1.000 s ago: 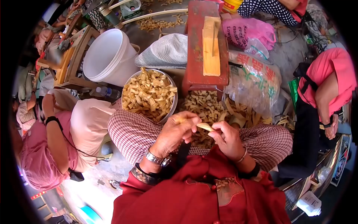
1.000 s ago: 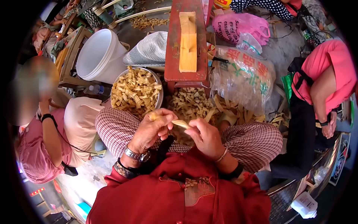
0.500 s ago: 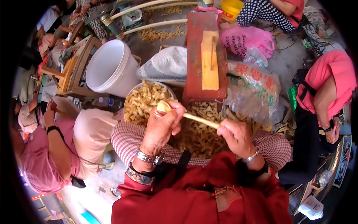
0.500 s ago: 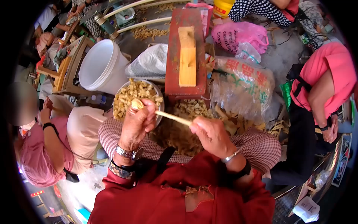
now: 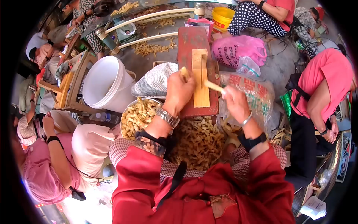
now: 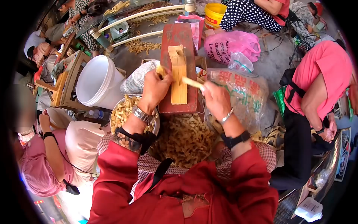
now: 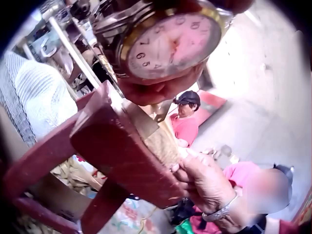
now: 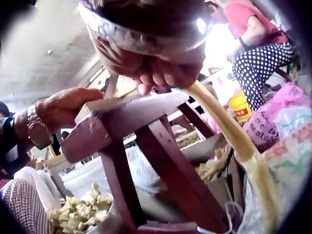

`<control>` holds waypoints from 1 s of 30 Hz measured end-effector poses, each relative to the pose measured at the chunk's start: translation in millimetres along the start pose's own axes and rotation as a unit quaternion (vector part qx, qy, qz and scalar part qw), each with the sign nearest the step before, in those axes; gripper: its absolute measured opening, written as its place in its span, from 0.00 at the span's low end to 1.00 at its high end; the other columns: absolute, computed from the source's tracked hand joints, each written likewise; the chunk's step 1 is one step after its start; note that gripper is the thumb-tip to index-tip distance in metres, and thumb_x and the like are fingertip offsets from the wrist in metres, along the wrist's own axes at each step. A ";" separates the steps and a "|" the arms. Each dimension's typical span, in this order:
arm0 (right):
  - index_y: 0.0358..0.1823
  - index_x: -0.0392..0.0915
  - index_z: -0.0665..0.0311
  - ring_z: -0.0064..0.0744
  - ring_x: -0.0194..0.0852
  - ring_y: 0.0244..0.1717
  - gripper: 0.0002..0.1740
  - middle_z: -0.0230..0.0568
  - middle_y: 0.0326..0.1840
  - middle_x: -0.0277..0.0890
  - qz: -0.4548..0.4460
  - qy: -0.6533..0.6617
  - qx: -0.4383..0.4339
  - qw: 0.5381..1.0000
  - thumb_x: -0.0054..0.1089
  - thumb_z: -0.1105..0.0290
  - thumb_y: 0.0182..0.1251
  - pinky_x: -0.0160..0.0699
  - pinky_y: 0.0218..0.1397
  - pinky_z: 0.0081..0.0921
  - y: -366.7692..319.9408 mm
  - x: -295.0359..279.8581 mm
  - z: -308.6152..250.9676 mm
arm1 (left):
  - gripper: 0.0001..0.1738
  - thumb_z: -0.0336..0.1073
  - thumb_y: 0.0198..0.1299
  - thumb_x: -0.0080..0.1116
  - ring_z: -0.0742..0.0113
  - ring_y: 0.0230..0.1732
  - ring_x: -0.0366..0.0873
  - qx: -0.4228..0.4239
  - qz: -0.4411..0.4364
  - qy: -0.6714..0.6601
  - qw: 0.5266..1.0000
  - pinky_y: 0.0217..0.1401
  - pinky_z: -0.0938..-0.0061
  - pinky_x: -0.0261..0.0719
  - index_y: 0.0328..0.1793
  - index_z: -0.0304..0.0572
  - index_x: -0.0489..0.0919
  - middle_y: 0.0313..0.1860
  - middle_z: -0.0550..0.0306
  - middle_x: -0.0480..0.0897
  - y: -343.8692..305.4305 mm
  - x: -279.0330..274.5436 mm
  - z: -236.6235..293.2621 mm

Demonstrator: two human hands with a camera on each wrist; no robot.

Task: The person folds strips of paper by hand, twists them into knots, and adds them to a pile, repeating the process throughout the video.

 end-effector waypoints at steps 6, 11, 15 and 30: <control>0.40 0.74 0.66 0.15 0.64 0.24 0.12 0.26 0.22 0.64 -0.086 0.275 0.175 0.942 0.45 0.65 0.74 0.64 0.23 0.18 -78.8 9.5 1.1 | 0.12 0.40 0.62 0.61 0.83 0.14 0.66 -0.110 -0.057 0.040 0.992 0.14 0.87 0.62 0.38 0.37 0.80 0.19 0.67 0.74 -69.1 -42.7 6.8; 0.47 0.73 0.67 0.13 0.68 0.24 0.11 0.28 0.26 0.70 -0.118 0.324 0.154 0.926 0.44 0.68 0.74 0.69 0.23 0.12 -104.5 15.2 -47.7 | 0.17 0.36 0.59 0.63 0.77 0.21 0.75 -0.183 -0.119 0.153 0.964 0.24 0.81 0.72 0.47 0.28 0.77 0.26 0.58 0.81 -143.2 -51.9 -50.3; 0.46 0.74 0.66 0.21 0.74 0.27 0.08 0.35 0.30 0.75 -0.151 0.252 -0.020 0.956 0.51 0.73 0.69 0.75 0.31 0.21 -123.2 30.8 -106.2 | 0.22 0.35 0.61 0.59 0.71 0.22 0.80 -0.273 -0.182 0.001 0.945 0.20 0.78 0.75 0.58 0.29 0.74 0.33 0.52 0.84 -201.1 -25.7 -110.4; 0.37 0.72 0.65 0.41 0.74 0.29 0.07 0.43 0.30 0.71 -0.164 0.364 -0.146 0.905 0.55 0.68 0.67 0.70 0.30 0.34 -184.5 40.8 -193.0 | 0.11 0.39 0.70 0.47 0.80 0.14 0.57 -0.400 -0.291 -0.278 0.824 0.15 0.82 0.55 0.41 0.38 0.74 0.17 0.71 0.65 -240.3 36.6 -39.2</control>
Point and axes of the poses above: each hand's wrist, its own y-axis towards the middle knuckle, its own x-axis out of the palm, z = x × y, the point moved 7 cm from there along y, towards the middle knuckle
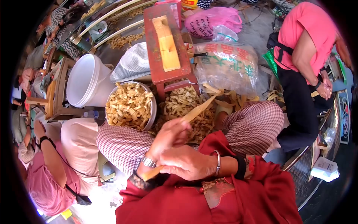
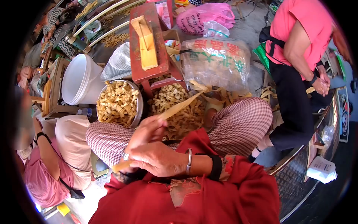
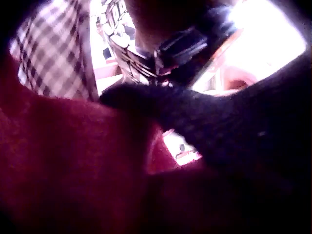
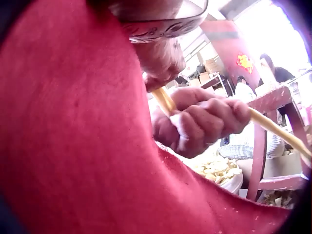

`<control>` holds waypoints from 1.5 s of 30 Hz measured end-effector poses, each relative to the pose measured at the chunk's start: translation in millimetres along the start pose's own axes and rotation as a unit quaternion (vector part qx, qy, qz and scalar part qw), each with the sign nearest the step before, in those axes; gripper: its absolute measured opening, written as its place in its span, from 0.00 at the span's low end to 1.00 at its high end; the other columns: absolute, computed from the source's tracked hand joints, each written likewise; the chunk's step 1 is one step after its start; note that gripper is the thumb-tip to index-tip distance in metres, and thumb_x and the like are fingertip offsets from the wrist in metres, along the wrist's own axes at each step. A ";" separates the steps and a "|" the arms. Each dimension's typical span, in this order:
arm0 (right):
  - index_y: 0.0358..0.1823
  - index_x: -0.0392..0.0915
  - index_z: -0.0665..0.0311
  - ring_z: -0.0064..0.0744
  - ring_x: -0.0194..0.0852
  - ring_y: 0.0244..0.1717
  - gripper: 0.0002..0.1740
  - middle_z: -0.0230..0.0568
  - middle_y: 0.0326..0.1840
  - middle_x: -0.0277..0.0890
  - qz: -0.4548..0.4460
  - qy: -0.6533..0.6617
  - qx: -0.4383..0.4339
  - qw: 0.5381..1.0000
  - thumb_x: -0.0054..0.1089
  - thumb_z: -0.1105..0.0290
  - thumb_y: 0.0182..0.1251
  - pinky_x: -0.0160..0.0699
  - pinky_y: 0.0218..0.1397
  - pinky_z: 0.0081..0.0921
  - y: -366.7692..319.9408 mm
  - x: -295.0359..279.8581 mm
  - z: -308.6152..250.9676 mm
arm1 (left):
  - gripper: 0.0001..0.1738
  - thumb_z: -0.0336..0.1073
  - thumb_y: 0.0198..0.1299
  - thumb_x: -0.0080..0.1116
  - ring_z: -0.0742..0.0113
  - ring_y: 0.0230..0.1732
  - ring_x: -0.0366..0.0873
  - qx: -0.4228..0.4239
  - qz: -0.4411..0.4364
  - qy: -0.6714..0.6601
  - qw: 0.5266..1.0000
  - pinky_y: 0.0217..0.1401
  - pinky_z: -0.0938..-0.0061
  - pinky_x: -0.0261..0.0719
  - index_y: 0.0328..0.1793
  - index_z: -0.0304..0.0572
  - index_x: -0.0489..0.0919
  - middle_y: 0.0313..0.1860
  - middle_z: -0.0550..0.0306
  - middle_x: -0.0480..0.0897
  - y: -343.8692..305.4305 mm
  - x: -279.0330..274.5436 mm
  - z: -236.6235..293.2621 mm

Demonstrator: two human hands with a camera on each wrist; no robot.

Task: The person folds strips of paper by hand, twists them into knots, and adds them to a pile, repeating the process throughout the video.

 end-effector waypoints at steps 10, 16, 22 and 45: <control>0.40 0.74 0.72 0.47 0.79 0.41 0.06 0.48 0.37 0.77 0.198 -0.086 -0.043 0.976 0.55 0.77 0.63 0.79 0.41 0.32 7.0 -36.3 -21.8 | 0.09 0.30 0.66 0.52 0.79 0.29 0.68 0.268 0.168 0.263 0.911 0.32 0.83 0.67 0.47 0.33 0.77 0.30 0.67 0.75 -113.1 31.7 40.1; 0.28 0.70 0.67 0.46 0.71 0.20 0.08 0.47 0.20 0.67 0.201 -0.090 0.089 0.971 0.55 0.73 0.63 0.64 0.21 0.36 8.8 -44.2 -6.0 | 0.05 0.26 0.56 0.58 0.63 0.24 0.74 0.435 0.252 0.545 0.671 0.26 0.74 0.69 0.40 0.38 0.79 0.28 0.53 0.77 -131.1 48.8 59.6; 0.25 0.72 0.65 0.53 0.73 0.24 0.15 0.52 0.21 0.71 0.033 -0.064 0.151 0.986 0.46 0.65 0.67 0.68 0.26 0.42 -5.5 -43.7 46.6 | 0.09 0.22 0.49 0.63 0.58 0.33 0.79 0.446 0.233 0.578 0.643 0.30 0.70 0.76 0.37 0.37 0.77 0.40 0.50 0.78 -94.8 52.3 60.7; 0.44 0.71 0.70 0.24 0.68 0.24 0.15 0.37 0.29 0.71 0.033 0.040 0.173 0.984 0.46 0.62 0.74 0.68 0.29 0.20 -18.3 -59.2 61.1 | 0.19 0.31 0.66 0.52 0.66 0.44 0.75 0.325 0.068 0.314 0.889 0.49 0.73 0.74 0.63 0.35 0.74 0.45 0.54 0.80 -64.8 35.0 56.2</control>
Point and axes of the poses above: each hand's wrist, its own y-axis towards the middle knuckle, its own x-axis out of the palm, z = x × y, the point moved 7 cm from there along y, towards the middle knuckle
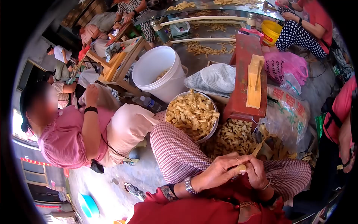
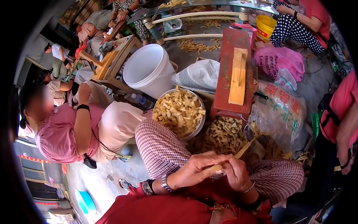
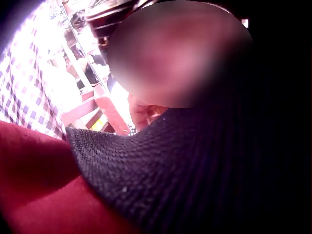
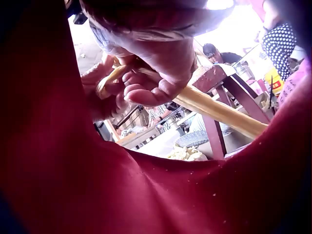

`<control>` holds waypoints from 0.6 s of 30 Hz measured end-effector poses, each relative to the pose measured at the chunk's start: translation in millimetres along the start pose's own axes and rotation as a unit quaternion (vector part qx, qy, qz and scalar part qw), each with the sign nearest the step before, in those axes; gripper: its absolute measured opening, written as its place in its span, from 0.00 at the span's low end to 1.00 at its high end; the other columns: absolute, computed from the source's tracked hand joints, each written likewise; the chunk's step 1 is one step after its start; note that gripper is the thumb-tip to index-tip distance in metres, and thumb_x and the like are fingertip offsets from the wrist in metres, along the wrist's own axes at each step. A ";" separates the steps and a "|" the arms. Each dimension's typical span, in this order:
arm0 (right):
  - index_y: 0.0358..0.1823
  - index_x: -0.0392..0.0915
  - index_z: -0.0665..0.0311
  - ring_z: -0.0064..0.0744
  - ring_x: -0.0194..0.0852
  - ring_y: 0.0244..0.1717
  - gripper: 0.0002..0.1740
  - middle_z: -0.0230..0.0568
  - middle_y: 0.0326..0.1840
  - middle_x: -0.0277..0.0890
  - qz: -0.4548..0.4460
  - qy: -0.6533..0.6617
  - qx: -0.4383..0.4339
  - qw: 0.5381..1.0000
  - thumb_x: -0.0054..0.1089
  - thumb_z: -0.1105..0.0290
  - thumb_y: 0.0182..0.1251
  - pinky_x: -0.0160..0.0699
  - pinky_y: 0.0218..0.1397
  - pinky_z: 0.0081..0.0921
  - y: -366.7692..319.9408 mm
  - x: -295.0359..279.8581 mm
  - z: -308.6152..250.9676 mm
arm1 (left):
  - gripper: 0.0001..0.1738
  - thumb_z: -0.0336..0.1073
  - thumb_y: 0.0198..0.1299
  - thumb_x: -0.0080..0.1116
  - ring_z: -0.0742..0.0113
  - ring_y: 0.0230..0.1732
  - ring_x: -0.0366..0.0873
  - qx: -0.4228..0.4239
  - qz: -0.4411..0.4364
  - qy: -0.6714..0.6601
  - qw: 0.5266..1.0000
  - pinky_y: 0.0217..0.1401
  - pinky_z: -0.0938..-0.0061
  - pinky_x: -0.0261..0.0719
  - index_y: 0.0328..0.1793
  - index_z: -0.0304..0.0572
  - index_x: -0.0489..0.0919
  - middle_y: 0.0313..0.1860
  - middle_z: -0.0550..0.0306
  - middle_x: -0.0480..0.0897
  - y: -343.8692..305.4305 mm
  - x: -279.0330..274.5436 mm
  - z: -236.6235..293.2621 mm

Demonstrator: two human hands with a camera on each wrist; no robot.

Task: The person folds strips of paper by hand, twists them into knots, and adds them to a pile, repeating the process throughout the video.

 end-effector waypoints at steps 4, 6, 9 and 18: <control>0.53 0.66 0.68 0.18 0.66 0.24 0.17 0.35 0.30 0.73 0.066 0.014 0.053 0.996 0.50 0.62 0.72 0.67 0.28 0.17 -1.8 -1.9 7.8 | 0.19 0.40 0.70 0.48 0.60 0.53 0.72 0.059 0.030 0.015 0.998 0.54 0.70 0.73 0.59 0.33 0.76 0.51 0.49 0.79 4.8 -1.9 -14.3; 0.58 0.60 0.68 0.16 0.66 0.25 0.23 0.34 0.29 0.72 0.101 0.027 0.070 0.992 0.52 0.60 0.71 0.67 0.28 0.16 -1.0 -5.3 7.8 | 0.21 0.43 0.71 0.45 0.64 0.50 0.75 -0.029 0.009 -0.131 0.991 0.53 0.75 0.73 0.56 0.33 0.77 0.53 0.53 0.79 4.4 2.0 -36.6; 0.58 0.61 0.67 0.21 0.71 0.29 0.24 0.36 0.31 0.76 0.078 -0.046 -0.005 0.996 0.54 0.59 0.70 0.69 0.31 0.19 1.7 -8.3 -4.4 | 0.23 0.46 0.72 0.44 0.67 0.45 0.77 -0.132 -0.074 -0.345 0.926 0.49 0.76 0.77 0.53 0.31 0.77 0.52 0.53 0.79 -2.0 16.2 -59.2; 0.25 0.73 0.69 0.29 0.64 0.17 0.11 0.40 0.17 0.68 0.139 -0.205 -0.024 0.969 0.64 0.71 0.59 0.62 0.22 0.25 -26.2 -53.7 -3.3 | 0.24 0.48 0.69 0.47 0.67 0.33 0.78 -0.113 0.031 -0.535 0.837 0.42 0.63 0.85 0.46 0.29 0.77 0.42 0.50 0.78 6.9 -11.5 -43.4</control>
Point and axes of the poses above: each hand's wrist, its own y-axis towards the middle knuckle, its own x-axis out of the palm, z = x × y, the point moved 7 cm from there along y, towards the middle knuckle
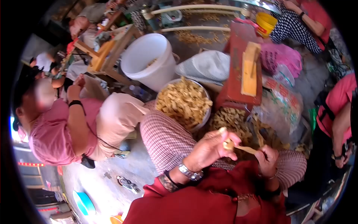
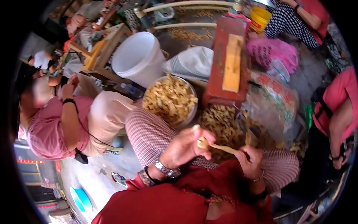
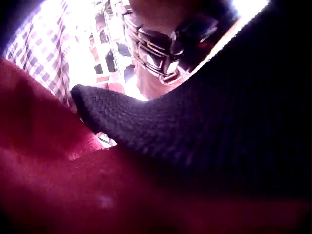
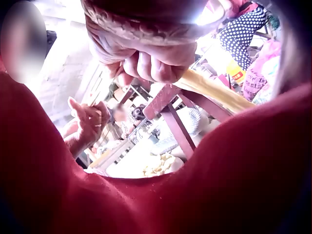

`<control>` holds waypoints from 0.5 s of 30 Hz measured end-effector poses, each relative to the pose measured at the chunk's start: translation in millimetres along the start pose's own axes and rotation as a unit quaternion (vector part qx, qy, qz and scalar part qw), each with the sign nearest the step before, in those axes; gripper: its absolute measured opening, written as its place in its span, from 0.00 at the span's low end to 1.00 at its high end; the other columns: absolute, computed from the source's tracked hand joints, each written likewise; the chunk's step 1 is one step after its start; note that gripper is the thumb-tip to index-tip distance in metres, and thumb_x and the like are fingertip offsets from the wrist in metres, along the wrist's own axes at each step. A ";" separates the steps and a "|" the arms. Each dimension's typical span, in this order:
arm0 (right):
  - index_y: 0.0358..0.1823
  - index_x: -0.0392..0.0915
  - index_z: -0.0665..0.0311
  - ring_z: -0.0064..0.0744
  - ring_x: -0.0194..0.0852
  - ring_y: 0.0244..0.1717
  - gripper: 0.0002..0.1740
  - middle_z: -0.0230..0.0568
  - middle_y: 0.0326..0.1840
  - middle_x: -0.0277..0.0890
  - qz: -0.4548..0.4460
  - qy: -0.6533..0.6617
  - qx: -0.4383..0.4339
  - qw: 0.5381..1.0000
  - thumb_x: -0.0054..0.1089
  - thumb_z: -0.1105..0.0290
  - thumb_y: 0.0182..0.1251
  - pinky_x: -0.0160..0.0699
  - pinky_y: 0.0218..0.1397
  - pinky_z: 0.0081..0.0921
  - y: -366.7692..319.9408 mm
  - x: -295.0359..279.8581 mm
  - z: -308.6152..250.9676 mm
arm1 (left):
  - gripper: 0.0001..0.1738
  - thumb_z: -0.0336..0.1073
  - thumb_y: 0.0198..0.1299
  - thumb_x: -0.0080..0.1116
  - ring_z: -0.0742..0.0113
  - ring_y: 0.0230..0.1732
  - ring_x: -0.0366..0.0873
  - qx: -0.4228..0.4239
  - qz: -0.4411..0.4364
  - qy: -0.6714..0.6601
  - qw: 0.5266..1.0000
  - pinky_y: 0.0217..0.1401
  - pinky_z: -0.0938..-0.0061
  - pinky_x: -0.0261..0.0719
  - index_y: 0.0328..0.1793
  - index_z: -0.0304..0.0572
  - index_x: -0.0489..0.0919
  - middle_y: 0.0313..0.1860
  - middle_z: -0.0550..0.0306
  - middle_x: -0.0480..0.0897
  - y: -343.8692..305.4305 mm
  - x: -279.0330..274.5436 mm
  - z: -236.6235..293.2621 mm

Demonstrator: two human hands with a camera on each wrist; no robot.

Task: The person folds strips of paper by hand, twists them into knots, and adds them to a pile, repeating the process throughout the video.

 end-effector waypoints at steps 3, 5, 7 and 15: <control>0.27 0.73 0.69 0.29 0.64 0.18 0.09 0.41 0.18 0.68 -0.013 -0.029 0.010 0.999 0.64 0.74 0.59 0.62 0.23 0.24 -0.6 1.7 -3.4 | 0.24 0.48 0.69 0.47 0.66 0.31 0.78 0.012 0.003 0.013 1.000 0.40 0.62 0.85 0.47 0.29 0.77 0.42 0.49 0.78 0.8 -3.9 2.6; 0.28 0.73 0.70 0.29 0.64 0.19 0.07 0.41 0.20 0.69 -0.006 -0.010 0.037 0.999 0.62 0.75 0.60 0.63 0.24 0.24 2.3 7.1 3.2 | 0.27 0.51 0.69 0.46 0.68 0.31 0.78 0.026 0.025 0.077 0.996 0.36 0.67 0.85 0.52 0.28 0.75 0.42 0.48 0.77 5.0 -3.9 7.9; 0.29 0.73 0.70 0.27 0.64 0.19 0.07 0.40 0.21 0.68 -0.005 0.014 0.045 0.999 0.61 0.75 0.61 0.62 0.25 0.23 2.4 11.6 10.1 | 0.28 0.52 0.70 0.44 0.68 0.26 0.77 0.042 0.077 0.128 0.988 0.34 0.71 0.85 0.53 0.28 0.75 0.36 0.50 0.78 6.6 -2.0 10.8; 0.37 0.74 0.70 0.23 0.66 0.20 0.07 0.36 0.24 0.68 -0.053 0.086 0.102 0.990 0.57 0.72 0.67 0.65 0.24 0.22 -0.3 35.7 17.5 | 0.23 0.49 0.69 0.49 0.81 0.12 0.64 -0.039 0.136 0.335 0.932 0.13 0.86 0.62 0.51 0.31 0.77 0.18 0.62 0.75 1.6 -28.1 2.7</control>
Point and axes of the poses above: each hand's wrist, its own y-axis towards the middle knuckle, its own x-axis out of the palm, z = x × y, the point moved 7 cm from there along y, towards the middle knuckle
